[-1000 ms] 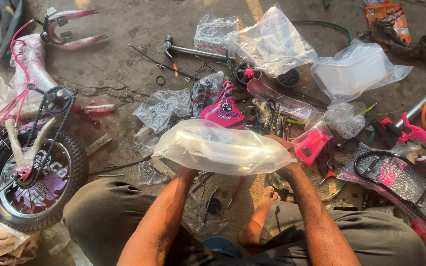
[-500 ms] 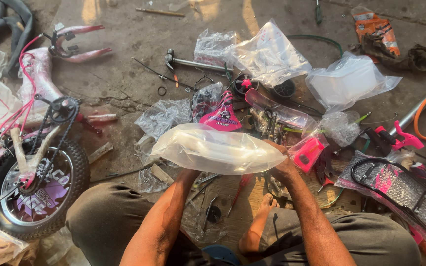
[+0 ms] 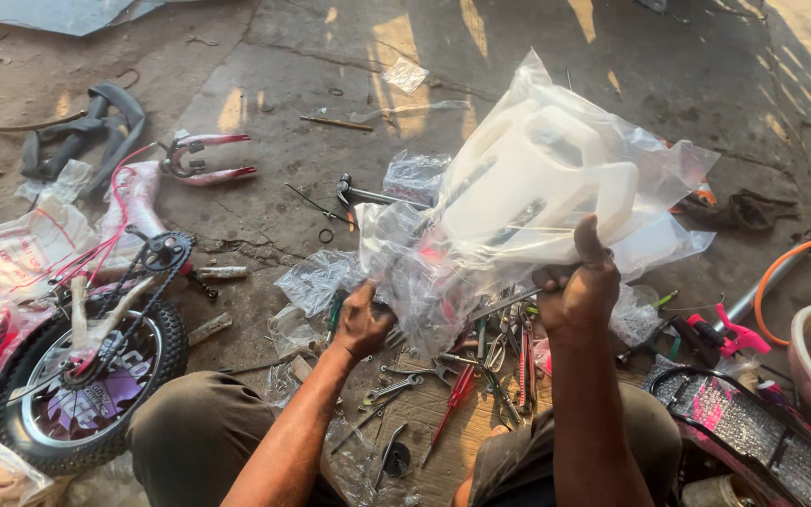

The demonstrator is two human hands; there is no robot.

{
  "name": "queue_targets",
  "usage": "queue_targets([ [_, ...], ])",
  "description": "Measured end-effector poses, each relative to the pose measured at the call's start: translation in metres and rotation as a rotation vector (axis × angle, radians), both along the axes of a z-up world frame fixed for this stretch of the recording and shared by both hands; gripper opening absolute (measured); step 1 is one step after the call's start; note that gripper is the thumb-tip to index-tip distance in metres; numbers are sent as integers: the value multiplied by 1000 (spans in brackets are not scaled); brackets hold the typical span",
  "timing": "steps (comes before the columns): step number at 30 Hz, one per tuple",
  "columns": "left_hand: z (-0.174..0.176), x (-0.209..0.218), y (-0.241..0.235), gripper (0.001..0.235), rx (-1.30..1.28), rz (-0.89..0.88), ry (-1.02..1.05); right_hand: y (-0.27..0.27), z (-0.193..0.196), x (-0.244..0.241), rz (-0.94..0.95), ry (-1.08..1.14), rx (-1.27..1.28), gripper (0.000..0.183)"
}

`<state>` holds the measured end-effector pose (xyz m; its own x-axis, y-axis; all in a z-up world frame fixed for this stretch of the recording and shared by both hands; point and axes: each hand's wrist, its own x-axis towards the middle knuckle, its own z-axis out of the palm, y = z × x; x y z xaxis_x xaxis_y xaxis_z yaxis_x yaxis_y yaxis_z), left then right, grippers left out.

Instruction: The person assembles a pink bicycle seat onto a metal seat post. They insert the post into the seat base, tighten the clamp with a wrench, and then use a screwdriver to secure the seat further.

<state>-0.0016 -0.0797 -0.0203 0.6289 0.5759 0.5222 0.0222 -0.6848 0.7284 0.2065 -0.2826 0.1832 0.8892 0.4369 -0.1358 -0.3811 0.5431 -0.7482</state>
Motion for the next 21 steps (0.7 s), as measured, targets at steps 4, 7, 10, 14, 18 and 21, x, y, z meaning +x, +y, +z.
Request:
queue_targets([
  [4,-11,-1,-1,20,461,-296,719,-6,17,-27,9,-14,41,36],
  [7,4,-16,-19,21,-626,-411,466,-9,23,-27,-51,-25,21,33],
  [10,39,-22,-35,17,-651,-588,258,-24,28,-8,-48,-18,48,31],
  [14,89,-26,-62,17,-858,-543,503,-38,22,3,-77,11,23,31],
  [18,125,-21,-103,23,-959,-311,485,-57,31,-4,-168,-45,-70,51],
  [21,144,-19,-99,10,-843,-267,309,-85,42,7,-262,-230,53,46],
])
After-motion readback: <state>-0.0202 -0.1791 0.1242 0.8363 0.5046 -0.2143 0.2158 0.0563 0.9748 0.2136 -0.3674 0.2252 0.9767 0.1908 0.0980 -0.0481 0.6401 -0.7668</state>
